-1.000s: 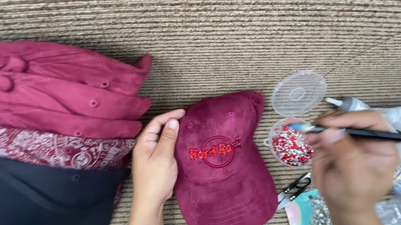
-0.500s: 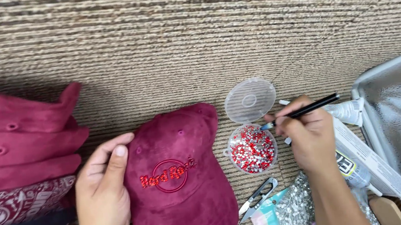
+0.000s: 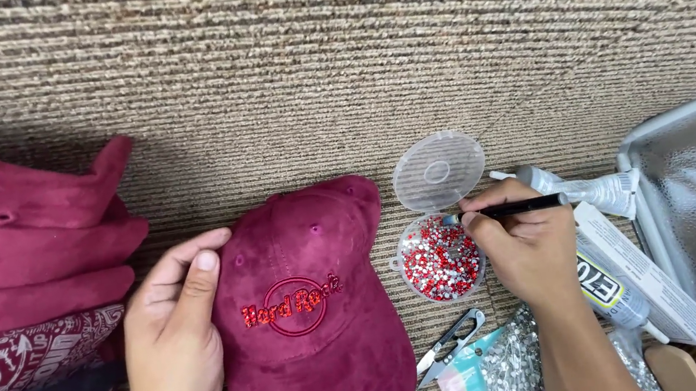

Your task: The person is decorating a maroon baseball cap with red and silver rhinestones. They use a fine-tipped tool to pick up individual rhinestones from a container and place them onto the 'Hard Rock' logo on the cap, which has been pre-coated with adhesive.

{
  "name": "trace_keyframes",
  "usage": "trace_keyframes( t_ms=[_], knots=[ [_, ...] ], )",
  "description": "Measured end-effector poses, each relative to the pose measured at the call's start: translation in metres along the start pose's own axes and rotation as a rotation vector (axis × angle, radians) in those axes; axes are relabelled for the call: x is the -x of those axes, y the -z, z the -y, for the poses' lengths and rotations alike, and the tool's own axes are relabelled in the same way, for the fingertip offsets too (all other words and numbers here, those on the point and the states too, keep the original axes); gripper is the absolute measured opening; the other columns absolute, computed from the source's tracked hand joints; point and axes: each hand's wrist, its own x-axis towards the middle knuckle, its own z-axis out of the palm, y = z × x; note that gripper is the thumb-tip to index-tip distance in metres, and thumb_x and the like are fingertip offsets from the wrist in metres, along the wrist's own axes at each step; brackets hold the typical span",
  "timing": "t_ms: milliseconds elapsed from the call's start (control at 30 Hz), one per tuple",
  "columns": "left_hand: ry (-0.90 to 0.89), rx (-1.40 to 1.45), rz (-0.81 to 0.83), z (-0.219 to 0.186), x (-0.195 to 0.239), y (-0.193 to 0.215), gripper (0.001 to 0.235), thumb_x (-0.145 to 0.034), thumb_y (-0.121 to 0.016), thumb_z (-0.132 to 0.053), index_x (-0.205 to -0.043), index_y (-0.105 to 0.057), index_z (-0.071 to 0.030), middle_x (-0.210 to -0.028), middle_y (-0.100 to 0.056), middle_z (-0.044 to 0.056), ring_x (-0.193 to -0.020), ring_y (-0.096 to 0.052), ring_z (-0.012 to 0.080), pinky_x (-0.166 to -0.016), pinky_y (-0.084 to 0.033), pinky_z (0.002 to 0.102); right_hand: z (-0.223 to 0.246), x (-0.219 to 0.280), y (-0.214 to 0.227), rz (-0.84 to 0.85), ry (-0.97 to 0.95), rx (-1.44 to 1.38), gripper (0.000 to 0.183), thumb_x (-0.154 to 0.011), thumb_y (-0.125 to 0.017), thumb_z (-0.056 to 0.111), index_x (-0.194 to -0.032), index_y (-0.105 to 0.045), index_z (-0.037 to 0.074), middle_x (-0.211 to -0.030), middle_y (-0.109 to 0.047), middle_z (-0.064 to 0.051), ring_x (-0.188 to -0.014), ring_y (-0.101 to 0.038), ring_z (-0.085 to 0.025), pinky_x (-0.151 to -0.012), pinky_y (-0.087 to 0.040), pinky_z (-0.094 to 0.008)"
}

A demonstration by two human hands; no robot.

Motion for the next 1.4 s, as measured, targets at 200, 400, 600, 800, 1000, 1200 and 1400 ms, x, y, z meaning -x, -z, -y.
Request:
trace_keyframes(
  t_ms=[200, 400, 600, 800, 1000, 1200, 1400],
  knots=[
    [0.006, -0.007, 0.001, 0.0, -0.001, 0.001, 0.026, -0.101, -0.053, -0.005, -0.12, -0.069, 0.005, -0.115, -0.073, 0.013, -0.097, -0.063, 0.0151, -0.09, -0.05, 0.025, 0.003, 0.0, -0.002, 0.011, 0.006, 0.03, 0.013, -0.082, -0.065, -0.009, -0.093, -0.07, -0.006, -0.083, -0.072, -0.012, -0.064, -0.055, -0.011, -0.058, -0.042, -0.02],
    [0.021, 0.056, 0.012, 0.0, -0.001, 0.002, 0.027, -0.102, -0.052, -0.004, -0.121, -0.067, 0.006, -0.115, -0.073, 0.017, -0.096, -0.064, 0.0167, -0.09, -0.052, 0.026, 0.001, 0.0, -0.003, 0.02, 0.016, 0.048, 0.013, -0.082, -0.065, -0.009, -0.093, -0.07, -0.006, -0.089, -0.074, -0.014, -0.067, -0.058, -0.012, -0.06, -0.044, -0.021],
    [0.002, 0.053, 0.019, 0.002, -0.001, 0.003, 0.027, -0.102, -0.052, -0.004, -0.121, -0.068, 0.006, -0.115, -0.073, 0.016, -0.096, -0.065, 0.0162, -0.09, -0.052, 0.025, -0.004, -0.002, 0.002, -0.007, 0.045, -0.11, 0.023, -0.078, -0.057, -0.012, -0.096, -0.067, -0.003, -0.092, -0.075, -0.018, -0.066, -0.064, -0.015, -0.062, -0.053, -0.022],
    [-0.014, -0.066, 0.016, -0.001, -0.001, 0.008, 0.028, -0.099, -0.056, -0.011, -0.118, -0.073, 0.0, -0.108, -0.076, 0.008, -0.091, -0.064, 0.0121, -0.086, -0.051, 0.024, 0.034, 0.013, -0.002, -0.156, 0.202, -0.47, 0.01, -0.095, -0.058, 0.0, -0.102, -0.061, 0.007, -0.094, -0.068, -0.007, -0.068, -0.063, -0.009, -0.097, -0.07, -0.041],
    [-0.032, -0.088, 0.032, -0.011, 0.003, 0.014, 0.029, -0.098, -0.056, -0.016, -0.117, -0.073, -0.003, -0.113, -0.078, 0.006, -0.098, -0.069, 0.0118, -0.091, -0.053, 0.024, 0.08, 0.048, -0.068, 0.159, 0.268, -0.688, 0.015, -0.093, -0.066, 0.006, -0.107, -0.061, 0.004, -0.092, -0.07, -0.011, -0.088, -0.068, -0.018, -0.107, -0.062, -0.054],
    [-0.043, -0.068, 0.042, -0.008, 0.003, 0.018, 0.029, -0.099, -0.056, -0.018, -0.116, -0.074, -0.003, -0.11, -0.078, 0.005, -0.095, -0.069, 0.011, -0.088, -0.054, 0.024, 0.07, 0.061, -0.093, 0.254, 0.308, -0.605, 0.02, -0.091, -0.059, -0.004, -0.109, -0.061, 0.005, -0.094, -0.067, -0.012, -0.094, -0.063, -0.019, -0.11, -0.061, -0.052],
    [-0.064, -0.133, 0.046, -0.011, 0.003, 0.021, 0.028, -0.098, -0.056, -0.019, -0.116, -0.074, -0.006, -0.107, -0.079, 0.003, -0.089, -0.069, 0.01, -0.083, -0.055, 0.024, 0.062, 0.069, -0.098, 0.195, 0.328, -0.49, 0.02, -0.089, -0.061, -0.005, -0.108, -0.06, 0.003, -0.096, -0.067, -0.012, -0.089, -0.068, -0.016, -0.111, -0.063, -0.051]
  ],
)
